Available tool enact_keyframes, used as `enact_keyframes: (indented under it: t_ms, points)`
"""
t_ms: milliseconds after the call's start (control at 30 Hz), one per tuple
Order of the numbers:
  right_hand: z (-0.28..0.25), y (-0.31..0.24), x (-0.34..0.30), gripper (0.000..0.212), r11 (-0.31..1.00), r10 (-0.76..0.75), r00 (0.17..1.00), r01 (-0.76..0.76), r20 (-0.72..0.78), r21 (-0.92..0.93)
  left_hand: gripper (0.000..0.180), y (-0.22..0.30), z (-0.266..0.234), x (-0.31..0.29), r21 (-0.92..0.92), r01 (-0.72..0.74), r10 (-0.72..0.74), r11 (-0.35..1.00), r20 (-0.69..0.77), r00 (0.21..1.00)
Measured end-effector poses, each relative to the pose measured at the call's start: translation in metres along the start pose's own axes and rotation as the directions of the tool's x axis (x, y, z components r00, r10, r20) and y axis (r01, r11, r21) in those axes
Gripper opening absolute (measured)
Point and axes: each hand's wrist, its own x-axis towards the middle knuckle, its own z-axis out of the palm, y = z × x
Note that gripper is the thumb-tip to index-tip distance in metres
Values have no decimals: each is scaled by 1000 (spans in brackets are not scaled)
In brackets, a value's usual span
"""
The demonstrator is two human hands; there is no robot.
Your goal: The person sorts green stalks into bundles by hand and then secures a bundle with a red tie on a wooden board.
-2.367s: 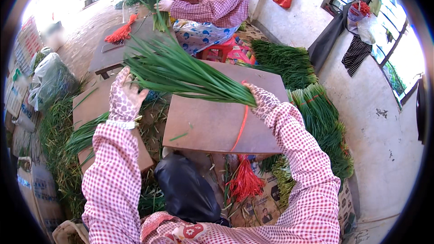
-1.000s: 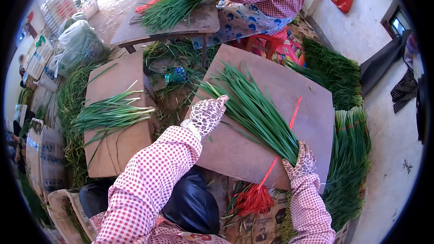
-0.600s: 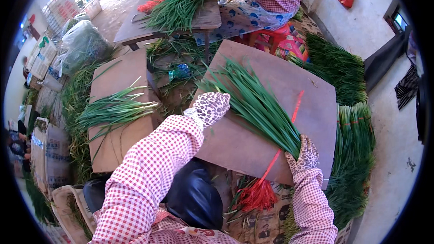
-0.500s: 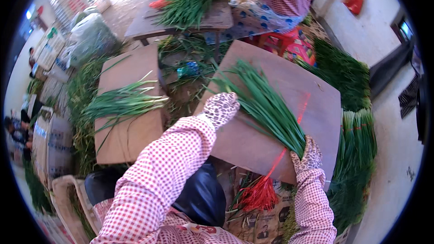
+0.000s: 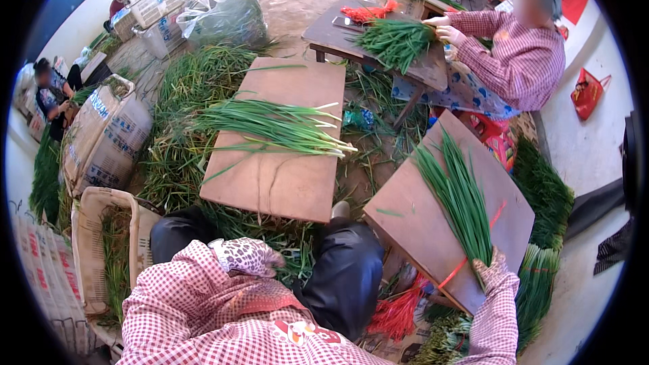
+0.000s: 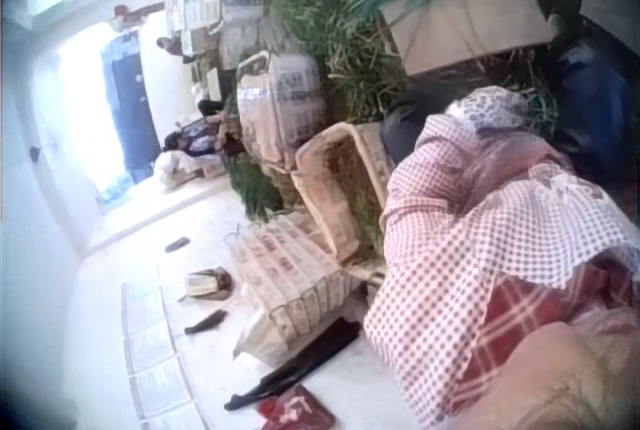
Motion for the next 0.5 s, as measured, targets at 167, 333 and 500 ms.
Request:
enact_keyframes:
  t_ms: [167,333,500]
  points:
    - [-65,-205,24,56,822,-541,796,568,-272,28,36,5,-41,45,-104,-116,57,988,-448,892]
    - [-40,-401,80,49,440,-898,429,888,-103,-136,35,-3,-67,75,-311,-282,27,908,-629,777]
    - [-17,-511,131,71,540,-768,621,760,156,-363,35,-15,-89,71,-47,-323,187,945,-734,653]
